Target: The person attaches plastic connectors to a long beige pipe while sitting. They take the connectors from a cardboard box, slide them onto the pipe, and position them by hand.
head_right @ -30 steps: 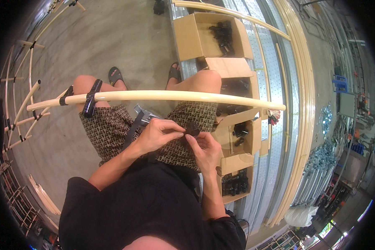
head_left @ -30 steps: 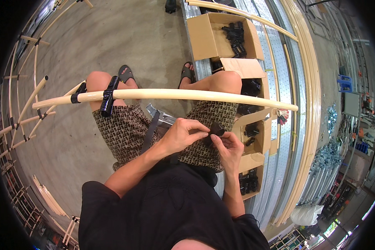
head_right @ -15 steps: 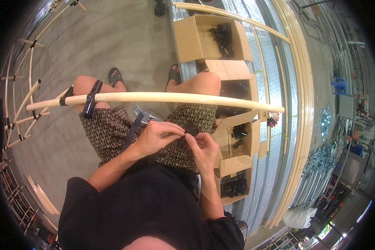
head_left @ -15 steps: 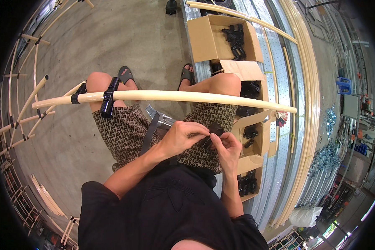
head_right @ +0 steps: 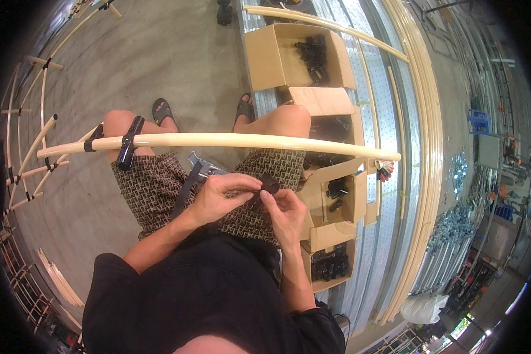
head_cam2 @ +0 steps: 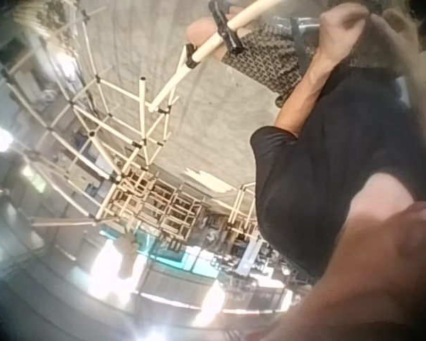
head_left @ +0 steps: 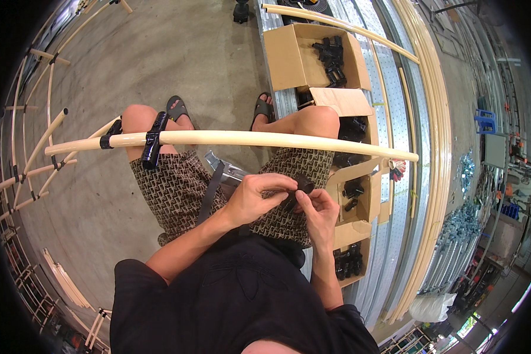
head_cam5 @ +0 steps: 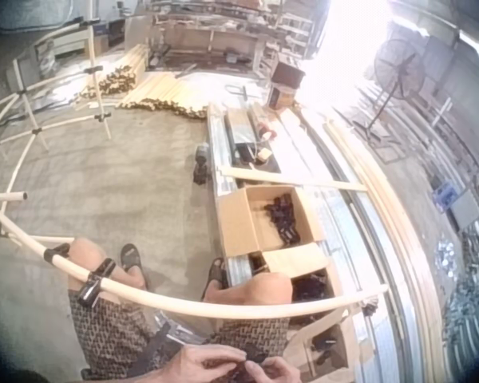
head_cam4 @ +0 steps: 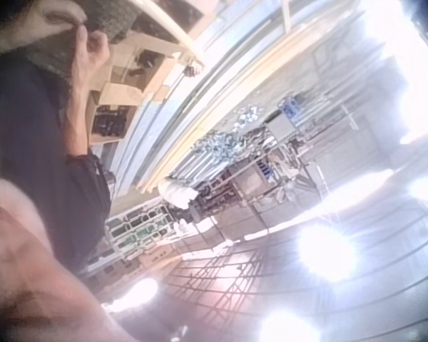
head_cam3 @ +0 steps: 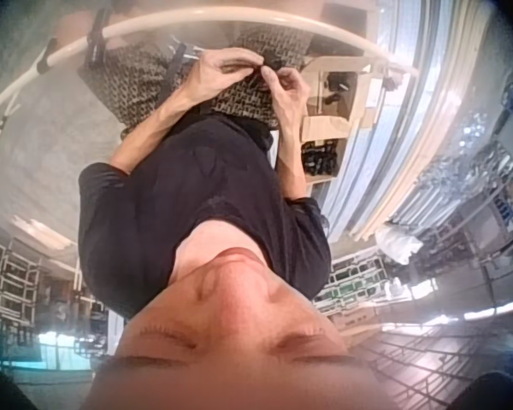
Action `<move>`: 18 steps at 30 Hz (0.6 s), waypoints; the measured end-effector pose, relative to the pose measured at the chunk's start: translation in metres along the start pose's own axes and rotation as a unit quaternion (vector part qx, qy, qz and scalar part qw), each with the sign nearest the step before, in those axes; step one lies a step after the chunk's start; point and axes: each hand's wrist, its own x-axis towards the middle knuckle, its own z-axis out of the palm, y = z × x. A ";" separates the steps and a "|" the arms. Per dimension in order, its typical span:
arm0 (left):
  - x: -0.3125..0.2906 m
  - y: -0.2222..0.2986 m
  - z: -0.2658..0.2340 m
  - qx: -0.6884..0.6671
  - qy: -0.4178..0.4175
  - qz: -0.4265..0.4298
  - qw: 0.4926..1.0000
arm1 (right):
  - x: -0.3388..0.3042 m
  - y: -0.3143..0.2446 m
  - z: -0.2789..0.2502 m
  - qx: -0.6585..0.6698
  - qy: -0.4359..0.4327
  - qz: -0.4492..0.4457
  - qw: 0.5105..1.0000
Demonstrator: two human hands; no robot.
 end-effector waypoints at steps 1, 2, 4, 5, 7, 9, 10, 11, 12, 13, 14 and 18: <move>0.000 0.002 0.002 -0.016 0.021 -0.003 1.000 | 0.000 0.001 -0.001 -0.008 -0.001 -0.003 1.000; 0.000 0.003 0.003 -0.032 0.041 -0.007 0.999 | 0.000 0.004 -0.002 -0.016 -0.001 -0.005 1.000; 0.002 0.009 -0.006 0.020 0.007 -0.053 0.998 | -0.001 0.004 -0.002 -0.020 -0.002 -0.005 1.000; 0.002 0.012 -0.010 0.046 -0.008 -0.076 0.996 | -0.002 0.001 0.000 -0.016 -0.004 -0.002 1.000; 0.001 0.015 -0.011 0.049 -0.030 -0.117 0.992 | -0.003 0.001 0.003 -0.006 -0.007 -0.002 1.000; 0.001 0.013 -0.011 0.048 -0.037 -0.081 0.995 | -0.002 0.003 0.004 0.003 -0.008 -0.010 1.000; 0.001 0.006 -0.011 0.046 -0.033 -0.027 0.998 | -0.002 0.002 0.004 -0.001 -0.008 -0.009 1.000; 0.002 0.003 -0.011 0.044 -0.029 0.028 0.998 | -0.003 0.002 0.003 -0.005 -0.008 -0.007 1.000; 0.001 0.002 -0.009 0.013 -0.011 0.017 1.000 | -0.002 0.002 0.003 -0.009 -0.008 -0.006 1.000; 0.001 0.003 -0.004 -0.018 0.006 0.007 1.000 | -0.002 0.001 0.002 -0.009 -0.008 -0.007 1.000; 0.001 0.004 -0.002 -0.049 0.023 -0.003 0.999 | -0.002 0.001 0.002 -0.009 -0.009 -0.008 1.000; 0.003 0.012 -0.010 0.013 -0.044 -0.125 0.991 | -0.001 -0.001 0.000 -0.028 -0.007 -0.015 0.999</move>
